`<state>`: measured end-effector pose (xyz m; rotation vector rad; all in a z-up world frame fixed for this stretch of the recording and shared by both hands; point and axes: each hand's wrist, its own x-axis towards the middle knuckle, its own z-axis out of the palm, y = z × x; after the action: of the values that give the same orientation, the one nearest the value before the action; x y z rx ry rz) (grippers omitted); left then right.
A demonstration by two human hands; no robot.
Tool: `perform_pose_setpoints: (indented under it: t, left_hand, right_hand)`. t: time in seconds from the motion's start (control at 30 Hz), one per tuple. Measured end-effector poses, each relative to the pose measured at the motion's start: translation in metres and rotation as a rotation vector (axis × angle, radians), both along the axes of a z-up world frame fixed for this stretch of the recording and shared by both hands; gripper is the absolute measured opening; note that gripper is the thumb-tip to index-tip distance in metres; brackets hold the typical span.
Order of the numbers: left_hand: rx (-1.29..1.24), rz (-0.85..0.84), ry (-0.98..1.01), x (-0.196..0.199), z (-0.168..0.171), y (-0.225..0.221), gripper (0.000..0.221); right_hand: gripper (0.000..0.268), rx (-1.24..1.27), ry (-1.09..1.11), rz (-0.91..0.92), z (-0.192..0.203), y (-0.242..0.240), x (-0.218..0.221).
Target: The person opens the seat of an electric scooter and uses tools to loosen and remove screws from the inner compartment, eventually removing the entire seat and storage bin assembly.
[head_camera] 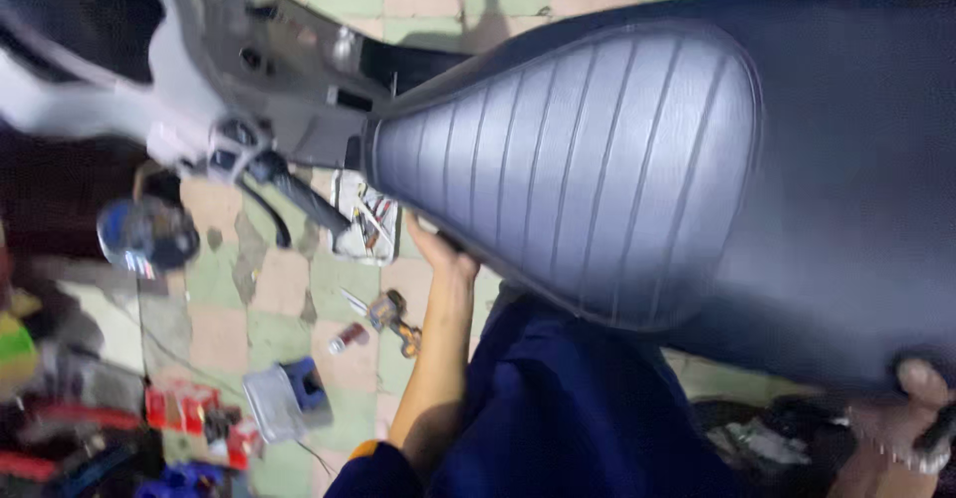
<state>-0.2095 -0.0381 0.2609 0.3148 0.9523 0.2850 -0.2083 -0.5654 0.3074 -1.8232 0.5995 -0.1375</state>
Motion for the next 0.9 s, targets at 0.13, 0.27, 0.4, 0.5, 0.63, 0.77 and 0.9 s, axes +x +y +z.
perform_pose_setpoints:
  t: [0.13,0.27,0.4,0.5,0.63,0.77,0.9]
  left_hand:
    - [-0.17,0.16,0.088,-0.11,0.004,-0.036,0.106]
    - [-0.147,0.138,0.228,-0.192,0.0,-0.107,0.095]
    - [-0.076,0.229,0.341,-0.268,-0.006,-0.147,0.075]
    - [-0.246,0.35,0.474,-0.318,-0.023,-0.149,0.072]
    - [-0.098,0.301,0.366,-0.381,-0.078,-0.131,0.073]
    - [-0.188,0.312,0.421,-0.407,-0.18,-0.086,0.076]
    - [-0.195,0.221,0.495,-0.418,-0.316,-0.025,0.085]
  right_hand:
    - [0.074,-0.251,0.196,0.149,-0.093,-0.081,-0.027]
    - [0.078,-0.296,0.153,0.344,-0.055,-0.123,-0.061]
    - [0.083,-0.251,0.112,0.581,0.027,-0.093,-0.099]
    - [0.087,-0.215,0.208,0.723,0.052,-0.052,-0.127]
    - [0.09,-0.065,0.418,0.718,0.032,0.014,-0.146]
    - [0.076,0.04,0.449,0.734,-0.033,0.079,-0.17]
    - [0.061,-0.133,0.47,0.812,-0.155,0.148,-0.198]
